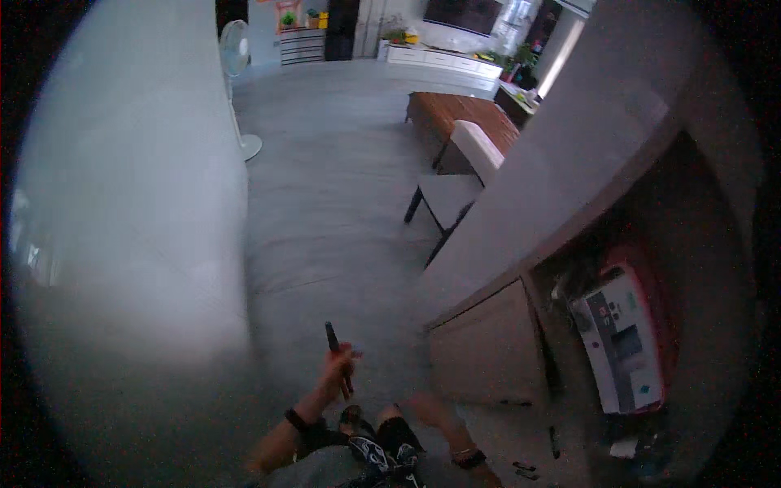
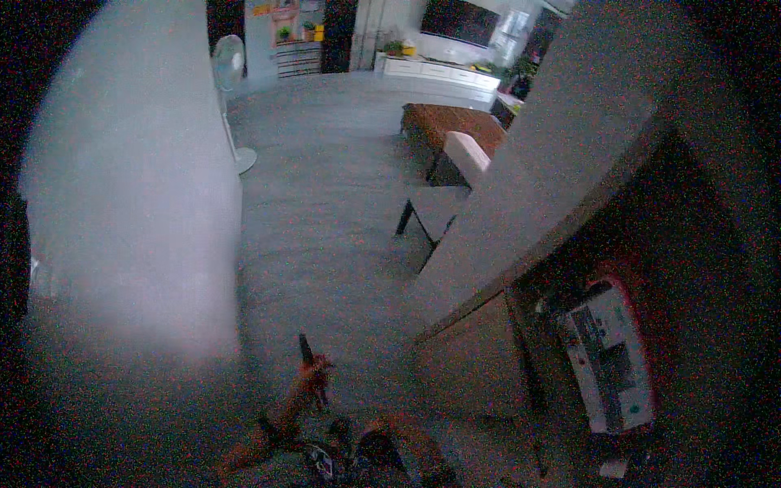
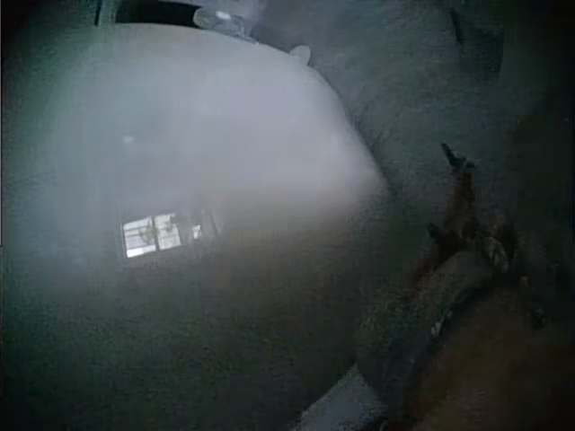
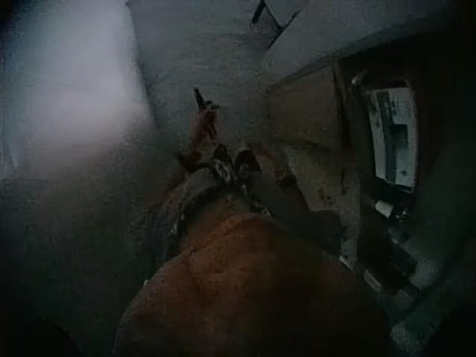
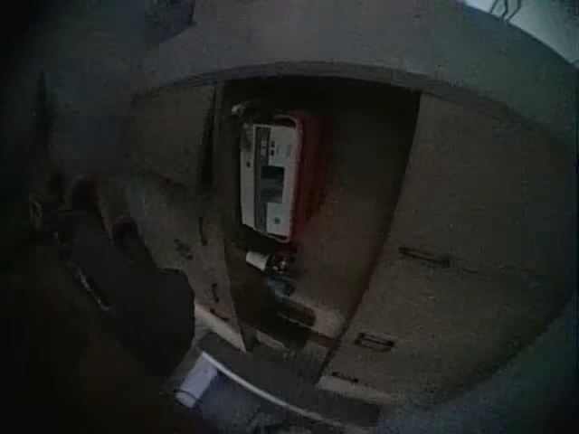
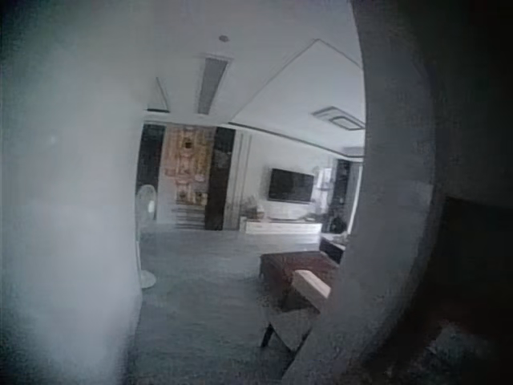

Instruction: The recorder uses pliers to disassemble a faucet aerator, cleans the components and the faucet, and then reassembles them.

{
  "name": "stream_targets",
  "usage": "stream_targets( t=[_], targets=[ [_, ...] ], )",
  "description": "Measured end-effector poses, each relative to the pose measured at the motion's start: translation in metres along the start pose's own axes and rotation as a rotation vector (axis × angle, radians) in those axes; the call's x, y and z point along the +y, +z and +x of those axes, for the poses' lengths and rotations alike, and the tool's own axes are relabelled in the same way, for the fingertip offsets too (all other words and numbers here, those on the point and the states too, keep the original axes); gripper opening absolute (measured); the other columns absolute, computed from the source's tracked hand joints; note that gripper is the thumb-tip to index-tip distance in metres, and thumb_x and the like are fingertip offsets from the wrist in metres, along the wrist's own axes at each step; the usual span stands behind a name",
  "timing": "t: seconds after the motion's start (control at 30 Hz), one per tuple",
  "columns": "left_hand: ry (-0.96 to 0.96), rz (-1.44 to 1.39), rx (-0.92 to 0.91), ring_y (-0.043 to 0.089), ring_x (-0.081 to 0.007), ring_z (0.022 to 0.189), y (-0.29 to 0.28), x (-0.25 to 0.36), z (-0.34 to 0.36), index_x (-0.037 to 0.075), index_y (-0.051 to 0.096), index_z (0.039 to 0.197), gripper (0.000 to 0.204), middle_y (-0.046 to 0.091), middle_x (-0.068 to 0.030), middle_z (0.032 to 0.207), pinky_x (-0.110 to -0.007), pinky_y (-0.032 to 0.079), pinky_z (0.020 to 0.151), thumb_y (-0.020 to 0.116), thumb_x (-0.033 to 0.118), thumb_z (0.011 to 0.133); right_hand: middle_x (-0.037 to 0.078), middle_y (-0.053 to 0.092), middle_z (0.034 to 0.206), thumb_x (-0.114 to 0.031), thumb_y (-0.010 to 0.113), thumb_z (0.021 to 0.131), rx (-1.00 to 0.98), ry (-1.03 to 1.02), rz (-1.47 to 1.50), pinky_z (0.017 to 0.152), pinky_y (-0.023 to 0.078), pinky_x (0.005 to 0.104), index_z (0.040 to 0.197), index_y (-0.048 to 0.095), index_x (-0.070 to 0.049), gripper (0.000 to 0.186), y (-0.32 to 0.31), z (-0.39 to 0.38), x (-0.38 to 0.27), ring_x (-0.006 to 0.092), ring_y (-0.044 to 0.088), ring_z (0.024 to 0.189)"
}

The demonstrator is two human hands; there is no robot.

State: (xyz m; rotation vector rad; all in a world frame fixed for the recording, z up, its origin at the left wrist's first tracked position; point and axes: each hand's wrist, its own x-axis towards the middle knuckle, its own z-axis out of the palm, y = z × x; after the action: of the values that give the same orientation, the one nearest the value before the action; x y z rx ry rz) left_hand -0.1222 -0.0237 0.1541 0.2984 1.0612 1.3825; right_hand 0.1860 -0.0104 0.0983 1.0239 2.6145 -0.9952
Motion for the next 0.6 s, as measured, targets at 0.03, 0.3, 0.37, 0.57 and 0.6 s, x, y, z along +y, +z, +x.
stream_targets(
  t=[0.03,0.3,0.37,0.57,0.6],
  targets=[
    [0.052,-0.030,0.051,0.046,-0.0103,0.057,0.006,0.030,0.007,0.008,0.042,0.106,0.034,0.059,-0.0068,0.088,-0.024,0.041,0.049,0.056,0.029,0.083,0.021,0.049,0.114,-0.025,0.050,0.083,0.005,0.036,-0.085,0.085,0.040,0.0398,0.116,0.046,-0.005,0.039,-0.025,0.010,-0.012,0.0318,0.050,0.102],
    [0.326,-0.387,-0.189,0.049,-0.0169,0.067,0.079,0.170,0.086,0.011,0.033,0.123,0.043,0.054,-0.0116,0.102,-0.029,0.043,0.061,0.043,0.034,0.088,0.016,0.060,0.092,-0.023,0.049,0.084,0.130,0.110,-0.101,0.072,0.046,0.0400,0.113,0.049,-0.005,0.034,-0.067,0.013,0.068,0.0320,0.058,0.083],
    [0.356,-0.531,-0.313,0.053,-0.0184,0.076,0.092,0.190,0.112,0.011,0.031,0.129,0.049,0.054,-0.0142,0.109,-0.035,0.045,0.070,0.044,0.033,0.087,0.016,0.060,0.092,-0.022,0.050,0.084,0.049,0.249,-0.070,0.072,0.046,0.0393,0.113,0.049,-0.005,0.034,-0.111,0.025,0.061,0.0314,0.058,0.083],
    [0.318,-0.609,-0.472,0.048,-0.0164,0.076,0.131,0.252,0.177,0.014,0.029,0.130,0.053,0.054,-0.0085,0.103,-0.032,0.041,0.073,0.045,0.023,0.080,0.016,0.060,0.093,-0.020,0.052,0.083,0.287,0.339,-0.076,0.072,0.047,0.0370,0.115,0.048,-0.005,0.035,-0.298,0.136,0.023,0.0295,0.059,0.083],
    [0.336,-0.603,-0.435,0.048,-0.0164,0.076,0.129,0.266,0.180,0.014,0.029,0.130,0.053,0.054,-0.0085,0.103,-0.032,0.041,0.073,0.045,0.023,0.080,0.016,0.060,0.093,-0.020,0.052,0.083,0.349,0.225,0.016,0.072,0.047,0.0367,0.115,0.048,-0.005,0.035,-0.325,0.176,0.003,0.0292,0.059,0.083]
  ],
)
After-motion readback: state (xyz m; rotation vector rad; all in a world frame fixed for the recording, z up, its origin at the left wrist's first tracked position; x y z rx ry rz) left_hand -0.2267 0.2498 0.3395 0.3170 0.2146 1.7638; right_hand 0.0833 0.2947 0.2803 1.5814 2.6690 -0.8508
